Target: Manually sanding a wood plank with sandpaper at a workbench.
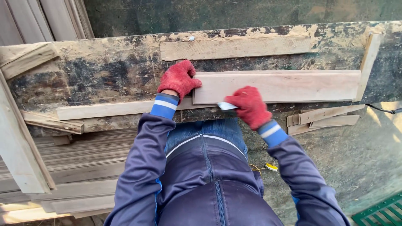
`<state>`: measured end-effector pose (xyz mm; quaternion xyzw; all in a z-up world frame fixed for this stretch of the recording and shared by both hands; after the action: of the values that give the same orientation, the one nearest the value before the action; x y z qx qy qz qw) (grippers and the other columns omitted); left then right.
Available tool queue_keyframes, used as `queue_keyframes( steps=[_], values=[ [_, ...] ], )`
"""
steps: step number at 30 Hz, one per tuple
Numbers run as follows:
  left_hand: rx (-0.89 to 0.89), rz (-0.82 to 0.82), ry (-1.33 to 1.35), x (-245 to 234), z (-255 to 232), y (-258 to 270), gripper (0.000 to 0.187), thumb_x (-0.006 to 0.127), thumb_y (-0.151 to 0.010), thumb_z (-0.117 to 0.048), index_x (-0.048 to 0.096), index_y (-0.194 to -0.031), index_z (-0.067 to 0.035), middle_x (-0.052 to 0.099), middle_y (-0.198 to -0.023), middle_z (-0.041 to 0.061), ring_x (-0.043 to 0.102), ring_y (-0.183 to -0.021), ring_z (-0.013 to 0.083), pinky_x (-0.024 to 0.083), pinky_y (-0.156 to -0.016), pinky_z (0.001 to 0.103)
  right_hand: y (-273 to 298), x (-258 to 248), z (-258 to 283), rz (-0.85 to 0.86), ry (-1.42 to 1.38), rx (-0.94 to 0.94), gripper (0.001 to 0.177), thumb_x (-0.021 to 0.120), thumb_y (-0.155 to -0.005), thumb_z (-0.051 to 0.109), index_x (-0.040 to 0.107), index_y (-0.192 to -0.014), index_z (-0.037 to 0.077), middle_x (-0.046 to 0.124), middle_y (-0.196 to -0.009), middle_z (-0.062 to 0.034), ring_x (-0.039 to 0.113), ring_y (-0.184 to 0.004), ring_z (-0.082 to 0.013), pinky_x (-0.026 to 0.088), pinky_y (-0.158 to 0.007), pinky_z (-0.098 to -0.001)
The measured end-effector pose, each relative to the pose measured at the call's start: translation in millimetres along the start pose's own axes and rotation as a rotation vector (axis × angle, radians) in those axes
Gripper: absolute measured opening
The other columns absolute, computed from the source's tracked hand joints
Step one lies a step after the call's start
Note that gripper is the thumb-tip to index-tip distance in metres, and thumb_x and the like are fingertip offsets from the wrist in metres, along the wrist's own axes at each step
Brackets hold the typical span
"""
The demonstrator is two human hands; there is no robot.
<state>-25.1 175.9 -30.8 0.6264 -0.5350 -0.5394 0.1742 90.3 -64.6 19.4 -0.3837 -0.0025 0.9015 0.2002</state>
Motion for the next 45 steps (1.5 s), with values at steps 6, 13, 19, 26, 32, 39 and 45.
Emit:
queue_keyframes(
  steps=[6, 13, 19, 26, 32, 39, 45],
  values=[
    [0.031, -0.001, -0.048, 2.7, -0.3, -1.0, 0.040, 0.078, -0.075, -0.049, 0.067, -0.109, -0.032, 0.072, -0.119, 0.003, 0.067, -0.121, 0.0286, 0.054, -0.103, 0.048, -50.2, 92.3, 47.1, 0.049, 0.205, -0.209, 0.009, 0.066, -0.077, 0.011, 0.063, -0.080, 0.019, 0.050, -0.061, -0.0041, 0.058, -0.061, -0.0319, 0.048, -0.053, -0.0491],
    [0.010, 0.008, -0.011, -1.1, -5.4, 8.1, 0.040, 0.079, -0.076, -0.045, 0.069, -0.111, -0.027, 0.073, -0.119, 0.005, 0.066, -0.123, 0.0291, 0.053, -0.104, 0.048, 47.1, 27.7, -32.8, -0.123, -0.060, -0.121, 0.025, 0.055, -0.094, 0.011, 0.077, -0.106, 0.017, 0.069, -0.085, -0.0079, 0.067, -0.085, -0.0315, 0.054, -0.077, -0.0454],
    [0.000, -0.008, -0.050, -3.4, -3.7, 7.1, 0.042, 0.077, -0.075, -0.048, 0.068, -0.112, -0.029, 0.073, -0.120, 0.003, 0.066, -0.123, 0.0274, 0.054, -0.104, 0.047, 17.5, 41.2, -12.8, -0.056, 0.061, -0.076, 0.005, 0.066, -0.083, 0.021, 0.070, -0.087, 0.020, 0.062, -0.074, -0.0050, 0.063, -0.075, -0.0302, 0.052, -0.069, -0.0447],
    [-0.009, -0.031, -0.116, 4.2, -7.0, 11.0, 0.047, 0.076, -0.078, -0.050, 0.068, -0.118, -0.027, 0.073, -0.119, 0.006, 0.066, -0.122, 0.0301, 0.053, -0.103, 0.049, 4.1, 45.7, -4.3, -0.079, -0.047, -0.180, 0.009, 0.057, -0.075, 0.016, 0.050, -0.072, 0.020, 0.038, -0.066, -0.0016, 0.051, -0.064, -0.0292, 0.041, -0.057, -0.0464],
    [-0.056, -0.046, -0.082, -4.0, -20.8, 22.4, 0.047, 0.081, -0.079, -0.044, 0.070, -0.120, -0.022, 0.075, -0.116, 0.008, 0.067, -0.121, 0.0315, 0.052, -0.104, 0.049, 115.0, -107.7, -117.9, 0.021, -0.054, 0.110, 0.032, 0.060, -0.098, 0.043, 0.077, -0.094, 0.016, 0.062, -0.073, -0.0103, 0.064, -0.077, -0.0364, 0.048, -0.075, -0.0475],
    [-0.114, -0.081, -0.117, 7.5, -14.5, 16.4, 0.048, 0.079, -0.076, -0.048, 0.069, -0.119, -0.028, 0.077, -0.108, 0.003, 0.071, -0.111, 0.0283, 0.055, -0.100, 0.049, 92.5, -43.2, -115.5, -0.009, -0.063, -0.010, 0.048, 0.053, -0.102, 0.055, 0.073, -0.092, 0.013, 0.064, -0.079, -0.0135, 0.066, -0.085, -0.0380, 0.052, -0.085, -0.0499],
    [-0.141, -0.204, -0.069, 14.1, -14.8, 28.8, 0.053, 0.081, -0.080, -0.048, 0.071, -0.126, -0.024, 0.078, -0.107, 0.005, 0.069, -0.115, 0.0320, 0.054, -0.098, 0.052, 83.9, -16.0, -115.2, -0.110, -0.066, -0.240, 0.036, 0.044, -0.097, 0.045, 0.061, -0.077, 0.021, 0.047, -0.065, -0.0028, 0.056, -0.062, -0.0267, 0.049, -0.062, -0.0453]
  ],
)
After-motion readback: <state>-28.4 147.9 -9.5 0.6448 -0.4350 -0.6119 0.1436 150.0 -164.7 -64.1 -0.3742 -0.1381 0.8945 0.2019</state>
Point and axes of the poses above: each hand's wrist, its own y-axis away from the middle knuckle, its own x-axis out of the palm, z = x × y, the point moved 1 cm from there along -y, towards the middle knuckle
